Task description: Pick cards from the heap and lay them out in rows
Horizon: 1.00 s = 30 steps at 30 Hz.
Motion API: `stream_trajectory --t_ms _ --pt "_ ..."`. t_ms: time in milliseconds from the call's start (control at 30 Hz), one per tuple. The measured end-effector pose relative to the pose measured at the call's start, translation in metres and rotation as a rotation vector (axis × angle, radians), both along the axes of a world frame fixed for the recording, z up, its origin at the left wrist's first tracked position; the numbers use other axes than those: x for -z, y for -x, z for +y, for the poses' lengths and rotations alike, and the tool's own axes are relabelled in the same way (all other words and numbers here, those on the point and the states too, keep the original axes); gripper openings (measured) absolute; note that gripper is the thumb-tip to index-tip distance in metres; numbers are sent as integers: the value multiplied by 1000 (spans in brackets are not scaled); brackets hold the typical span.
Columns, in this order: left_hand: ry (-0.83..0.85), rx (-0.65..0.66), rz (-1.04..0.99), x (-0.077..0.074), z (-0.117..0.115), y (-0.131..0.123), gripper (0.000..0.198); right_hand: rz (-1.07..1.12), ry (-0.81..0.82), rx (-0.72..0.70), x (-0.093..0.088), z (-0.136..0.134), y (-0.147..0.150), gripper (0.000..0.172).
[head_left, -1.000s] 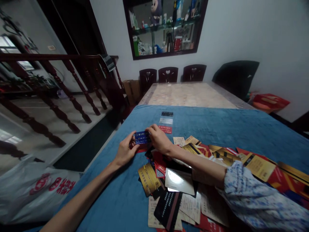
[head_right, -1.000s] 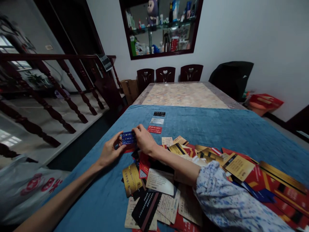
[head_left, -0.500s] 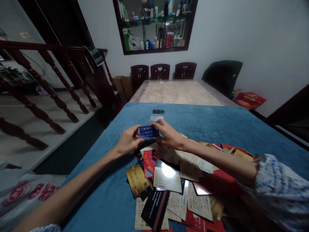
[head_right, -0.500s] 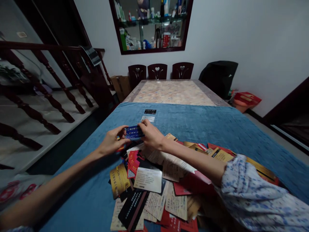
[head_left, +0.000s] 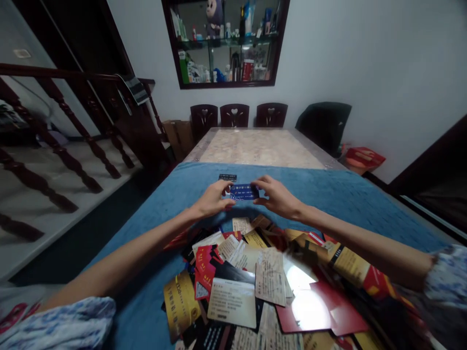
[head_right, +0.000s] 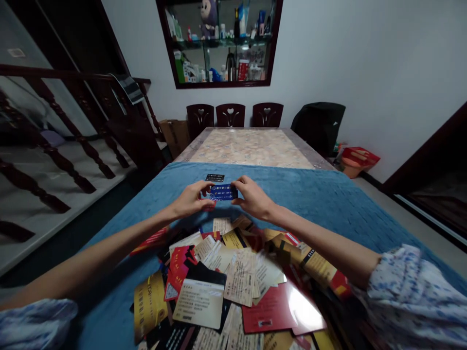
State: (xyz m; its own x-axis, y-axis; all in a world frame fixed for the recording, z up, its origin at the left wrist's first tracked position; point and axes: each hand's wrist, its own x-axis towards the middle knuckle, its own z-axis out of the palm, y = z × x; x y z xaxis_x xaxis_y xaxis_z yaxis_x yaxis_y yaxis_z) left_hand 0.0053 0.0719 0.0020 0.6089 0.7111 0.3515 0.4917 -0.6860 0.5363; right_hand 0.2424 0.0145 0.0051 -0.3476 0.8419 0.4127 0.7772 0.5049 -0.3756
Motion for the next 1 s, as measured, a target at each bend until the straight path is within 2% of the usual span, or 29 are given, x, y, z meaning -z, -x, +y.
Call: stream_trajectory --t_ms 233,633,800,1000 --pt "18 28 29 0 43 -32 51 12 -23 52 5 32 -33 39" --pt "-51 -37 250 15 118 -71 50 -86 18 180 24 92 -51 39" --pt "-44 -73 307 23 134 -81 47 -170 69 229 34 109 -51 35" --pt "-19 -116 348 34 146 -83 46 -214 137 267 44 122 -48 38"
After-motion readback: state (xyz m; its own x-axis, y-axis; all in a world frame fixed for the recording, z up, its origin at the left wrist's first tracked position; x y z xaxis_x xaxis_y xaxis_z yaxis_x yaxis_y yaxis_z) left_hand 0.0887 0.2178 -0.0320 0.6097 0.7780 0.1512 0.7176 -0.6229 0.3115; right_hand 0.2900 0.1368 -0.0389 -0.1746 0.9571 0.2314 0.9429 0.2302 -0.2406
